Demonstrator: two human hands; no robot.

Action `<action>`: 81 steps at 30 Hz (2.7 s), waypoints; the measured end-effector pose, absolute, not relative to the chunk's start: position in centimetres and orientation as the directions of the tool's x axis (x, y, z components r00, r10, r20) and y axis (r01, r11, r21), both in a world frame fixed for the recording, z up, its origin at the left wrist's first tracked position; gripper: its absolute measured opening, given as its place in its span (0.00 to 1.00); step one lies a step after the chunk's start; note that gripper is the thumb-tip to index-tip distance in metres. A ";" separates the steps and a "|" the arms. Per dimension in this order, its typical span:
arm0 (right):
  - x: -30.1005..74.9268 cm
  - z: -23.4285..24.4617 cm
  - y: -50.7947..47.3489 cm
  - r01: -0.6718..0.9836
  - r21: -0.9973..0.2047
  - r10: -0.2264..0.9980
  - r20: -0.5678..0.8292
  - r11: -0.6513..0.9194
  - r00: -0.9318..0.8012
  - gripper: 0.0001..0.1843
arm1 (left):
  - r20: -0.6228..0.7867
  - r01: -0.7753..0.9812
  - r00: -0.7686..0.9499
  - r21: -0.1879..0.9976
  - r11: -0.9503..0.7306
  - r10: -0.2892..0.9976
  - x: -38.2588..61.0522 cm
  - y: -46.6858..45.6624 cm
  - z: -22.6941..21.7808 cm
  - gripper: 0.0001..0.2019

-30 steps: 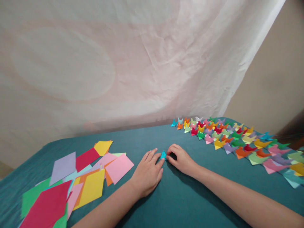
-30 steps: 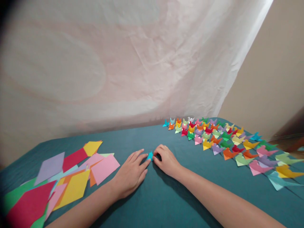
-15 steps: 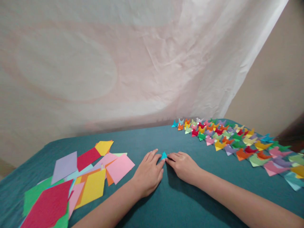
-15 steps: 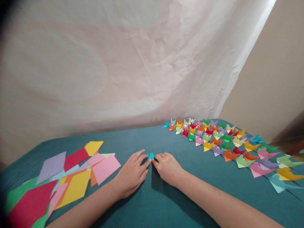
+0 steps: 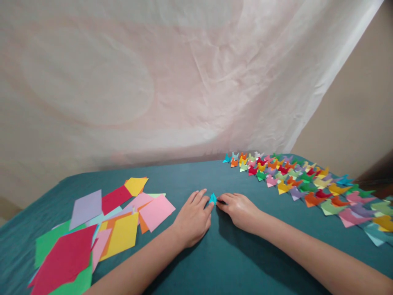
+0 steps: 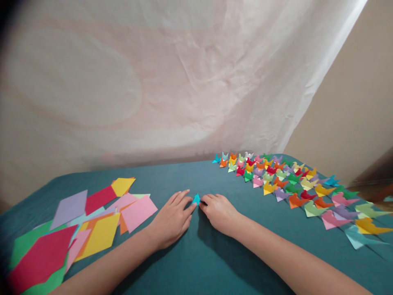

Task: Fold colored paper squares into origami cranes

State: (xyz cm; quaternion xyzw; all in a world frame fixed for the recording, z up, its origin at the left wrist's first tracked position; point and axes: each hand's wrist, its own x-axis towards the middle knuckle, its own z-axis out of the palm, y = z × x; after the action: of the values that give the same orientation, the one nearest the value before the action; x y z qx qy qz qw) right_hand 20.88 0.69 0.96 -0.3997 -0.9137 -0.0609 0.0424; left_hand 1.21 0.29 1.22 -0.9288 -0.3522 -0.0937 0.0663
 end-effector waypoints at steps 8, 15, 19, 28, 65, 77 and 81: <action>20.4 1.6 0.4 0.738 0.105 0.735 0.068 0.667 -0.674 0.14 | 0.230 0.666 0.735 -0.068 -0.743 0.638 1.4 0.2 1.2 0.16; 20.9 2.1 0.7 0.749 0.047 0.747 0.052 0.661 -0.662 0.16 | 0.228 0.678 0.715 0.005 -0.735 0.661 0.8 0.6 1.3 0.17; 21.4 2.7 0.9 0.754 0.013 0.753 0.031 0.657 -0.657 0.18 | 0.213 0.686 0.704 0.043 -0.727 0.677 0.1 1.2 1.4 0.20; 21.5 3.1 0.9 0.752 0.002 0.751 0.053 0.660 -0.659 0.18 | 0.171 0.719 0.691 -0.063 -0.693 0.702 0.6 0.5 1.9 0.16; 22.1 0.9 2.3 0.740 -0.157 0.757 0.163 0.653 -0.633 0.21 | 0.228 0.682 0.726 -0.123 -0.721 0.649 1.2 0.3 0.6 0.15; 20.4 -2.4 3.4 0.735 -0.514 0.886 0.382 0.441 -0.265 0.07 | 0.287 0.661 0.726 -0.040 -0.750 0.625 1.3 0.9 0.1 0.12; 20.4 -2.4 3.1 0.740 -0.502 0.882 0.387 0.447 -0.270 0.06 | 0.296 0.695 0.666 0.088 -0.713 0.685 0.9 0.9 -0.4 0.14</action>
State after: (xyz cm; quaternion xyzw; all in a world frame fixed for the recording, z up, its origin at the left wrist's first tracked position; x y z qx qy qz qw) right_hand 20.41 3.07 -2.38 -0.5140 -0.7890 0.1113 0.3176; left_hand 0.94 0.89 -0.43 -0.9125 -0.3782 -0.1553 0.0162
